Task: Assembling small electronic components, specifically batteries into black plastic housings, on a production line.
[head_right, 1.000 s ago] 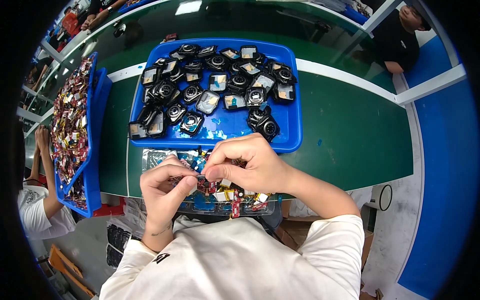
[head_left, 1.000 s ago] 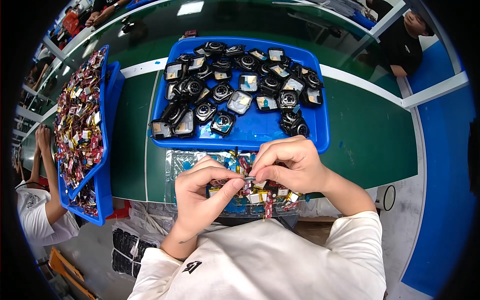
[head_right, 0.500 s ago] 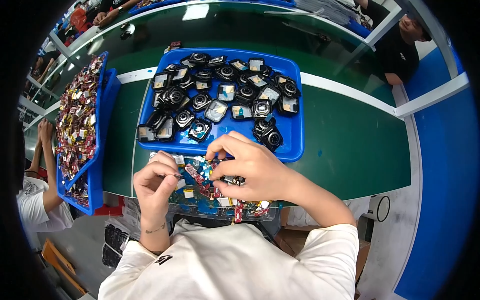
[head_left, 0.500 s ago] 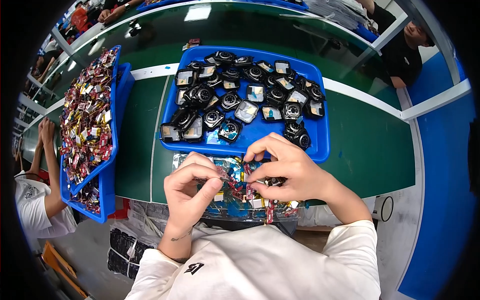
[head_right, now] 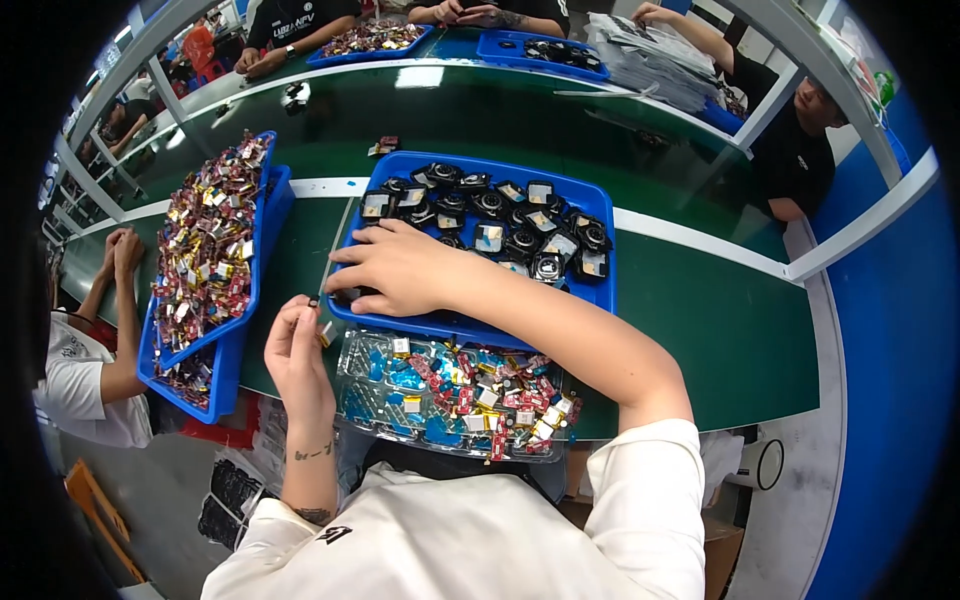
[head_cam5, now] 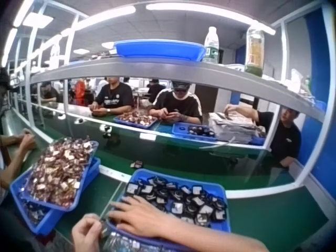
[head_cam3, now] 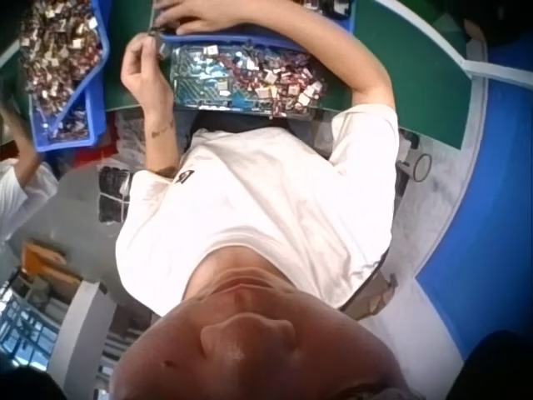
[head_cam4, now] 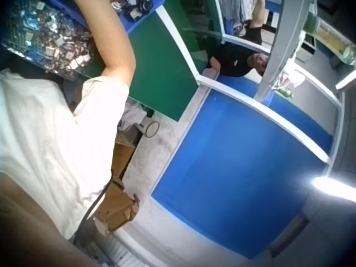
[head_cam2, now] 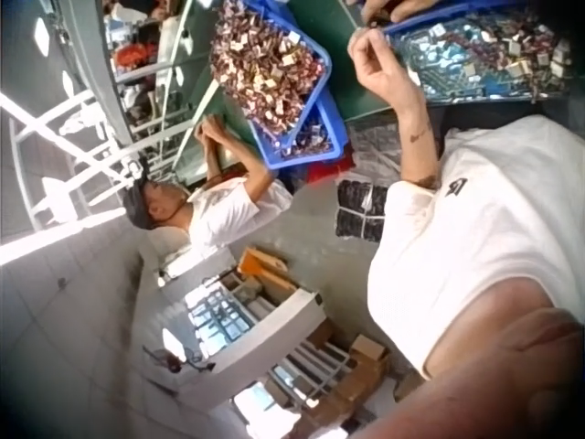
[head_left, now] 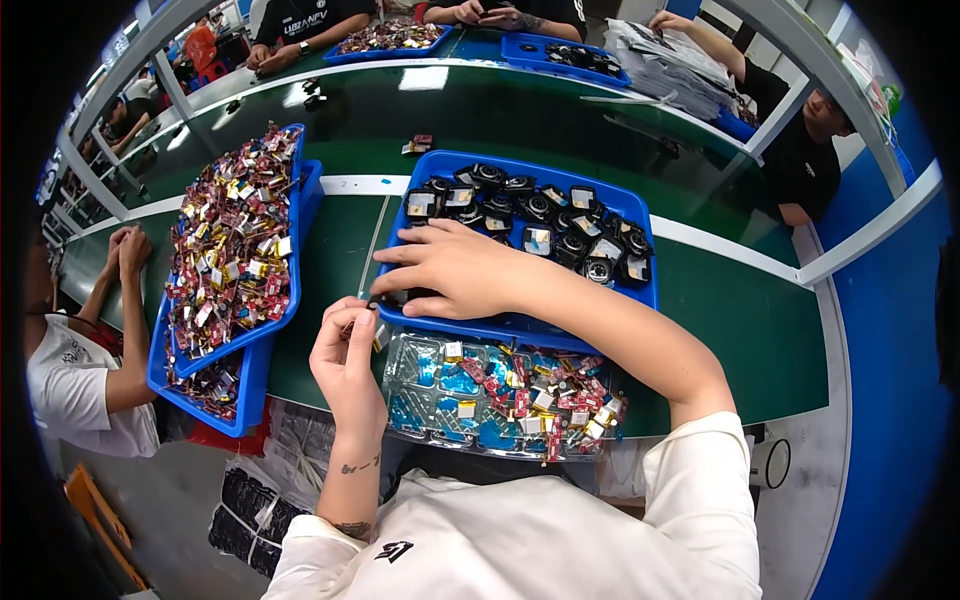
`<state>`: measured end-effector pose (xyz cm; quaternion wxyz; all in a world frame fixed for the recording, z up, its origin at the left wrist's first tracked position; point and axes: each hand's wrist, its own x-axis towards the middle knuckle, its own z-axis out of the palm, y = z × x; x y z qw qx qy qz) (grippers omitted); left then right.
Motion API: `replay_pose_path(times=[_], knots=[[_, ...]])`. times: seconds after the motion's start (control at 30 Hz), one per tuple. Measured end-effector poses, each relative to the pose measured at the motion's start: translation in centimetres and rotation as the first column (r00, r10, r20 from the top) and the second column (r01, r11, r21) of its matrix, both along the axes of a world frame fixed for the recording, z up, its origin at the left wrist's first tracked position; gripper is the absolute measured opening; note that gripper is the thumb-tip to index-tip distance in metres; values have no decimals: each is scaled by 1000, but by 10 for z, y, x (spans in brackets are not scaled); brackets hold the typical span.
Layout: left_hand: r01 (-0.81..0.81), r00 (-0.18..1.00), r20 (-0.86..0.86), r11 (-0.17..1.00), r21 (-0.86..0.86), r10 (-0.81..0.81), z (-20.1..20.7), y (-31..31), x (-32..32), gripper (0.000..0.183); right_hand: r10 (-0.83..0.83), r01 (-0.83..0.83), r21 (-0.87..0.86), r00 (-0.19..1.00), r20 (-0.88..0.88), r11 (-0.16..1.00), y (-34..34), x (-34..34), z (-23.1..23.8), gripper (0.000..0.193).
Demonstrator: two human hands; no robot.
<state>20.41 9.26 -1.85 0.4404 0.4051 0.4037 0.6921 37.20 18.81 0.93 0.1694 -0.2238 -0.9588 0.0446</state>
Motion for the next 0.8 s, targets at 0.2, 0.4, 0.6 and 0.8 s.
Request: replay_pose_path(times=[0.2,0.4,0.6,0.8], knots=[[73,993,-88,997,-13,-74,-19,1,-13,5,-85,86,-53,996,7,995,-31,41,17,26],[88,992,-84,995,-39,-91,-24,4,-15,7,-262,261,-22,962,-78,965,-54,80,30,24],[100,983,-158,995,8,-97,-11,3,-11,7,-472,454,-129,862,-185,881,11,53,32,28],[218,927,-341,964,156,-154,21,19,-2,4,-439,439,-37,898,11,898,65,36,6,31]])
